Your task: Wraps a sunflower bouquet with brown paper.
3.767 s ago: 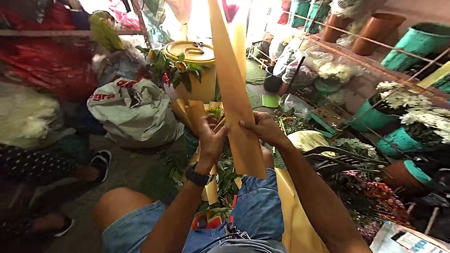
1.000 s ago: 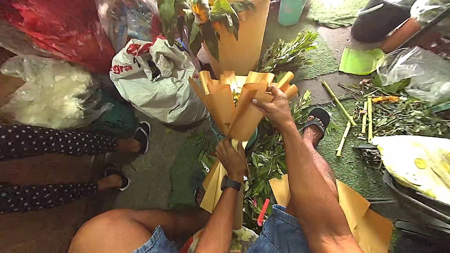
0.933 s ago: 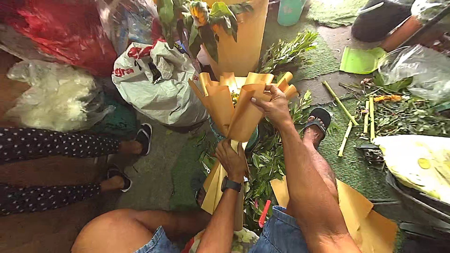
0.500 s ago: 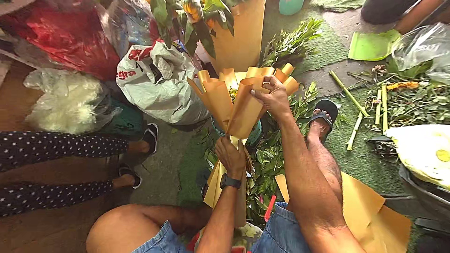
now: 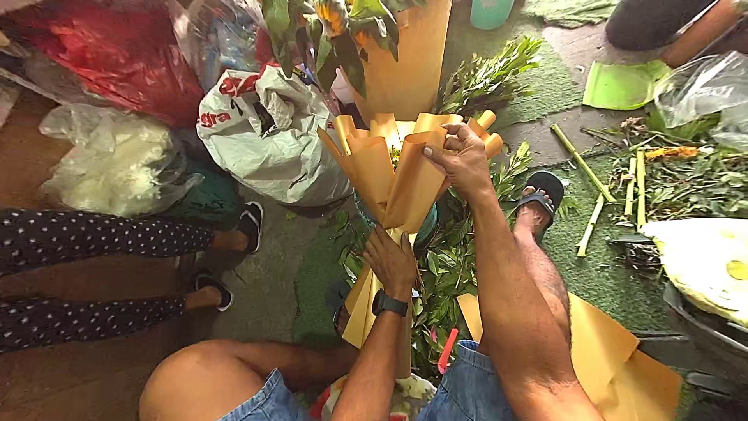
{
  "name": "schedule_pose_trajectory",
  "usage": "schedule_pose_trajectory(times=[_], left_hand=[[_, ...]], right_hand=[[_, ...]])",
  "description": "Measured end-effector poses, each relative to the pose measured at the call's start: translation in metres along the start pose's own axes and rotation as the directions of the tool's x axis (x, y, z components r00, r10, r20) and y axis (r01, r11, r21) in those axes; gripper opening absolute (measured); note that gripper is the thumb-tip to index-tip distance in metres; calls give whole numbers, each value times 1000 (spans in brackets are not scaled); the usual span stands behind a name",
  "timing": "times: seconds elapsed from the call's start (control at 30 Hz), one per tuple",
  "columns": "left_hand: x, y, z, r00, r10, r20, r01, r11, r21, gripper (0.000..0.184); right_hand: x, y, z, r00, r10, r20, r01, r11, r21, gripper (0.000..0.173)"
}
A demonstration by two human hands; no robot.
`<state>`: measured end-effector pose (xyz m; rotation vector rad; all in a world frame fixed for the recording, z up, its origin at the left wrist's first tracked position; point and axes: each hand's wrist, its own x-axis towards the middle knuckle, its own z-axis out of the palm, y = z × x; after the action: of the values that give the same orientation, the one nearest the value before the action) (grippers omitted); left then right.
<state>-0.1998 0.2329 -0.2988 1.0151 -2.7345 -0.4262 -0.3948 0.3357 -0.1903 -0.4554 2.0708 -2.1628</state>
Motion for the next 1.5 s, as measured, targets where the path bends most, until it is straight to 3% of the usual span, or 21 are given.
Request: schedule_pose_trajectory(times=[0.17,0.27,0.4,0.5,0.57,0.73,0.97,1.3,1.5], left_hand=[[7,5,-2,997,-37,64,34,998,51,62],[10,6,-4,994,-71,83,73,997,-12,57],[9,-4,3,984,-33,-178,-18,961,-276,45],[6,-8,9,960,52,-277,-113,971,-210,32],[2,-7,12,954,85,-287,-127,983,-131,33],[-13,-5,17,971,129,-203,-127,992,21,66],[-14,-1,22,986,72,-148,-74,997,-7,66],[-14,7,14,997,3,-82,-5,1000,-15,67],[2,17,-8,990,-94,102,95,996,-3,66]], right_hand=[[3,4,2,1000,-7,-6,7,1000,-14,51],[4,5,3,1000,-7,-14,7,1000,-27,51],[3,4,4,999,10,-39,-10,1000,7,49],[3,7,3,999,0,-52,1,1000,10,50],[3,7,4,999,-12,-42,13,1000,9,50],[1,2,3,999,-38,10,37,998,44,48],[1,5,0,991,-122,62,119,992,47,46],[1,-1,3,995,-79,68,78,997,13,47],[2,1,6,995,-81,63,82,997,-14,46]])
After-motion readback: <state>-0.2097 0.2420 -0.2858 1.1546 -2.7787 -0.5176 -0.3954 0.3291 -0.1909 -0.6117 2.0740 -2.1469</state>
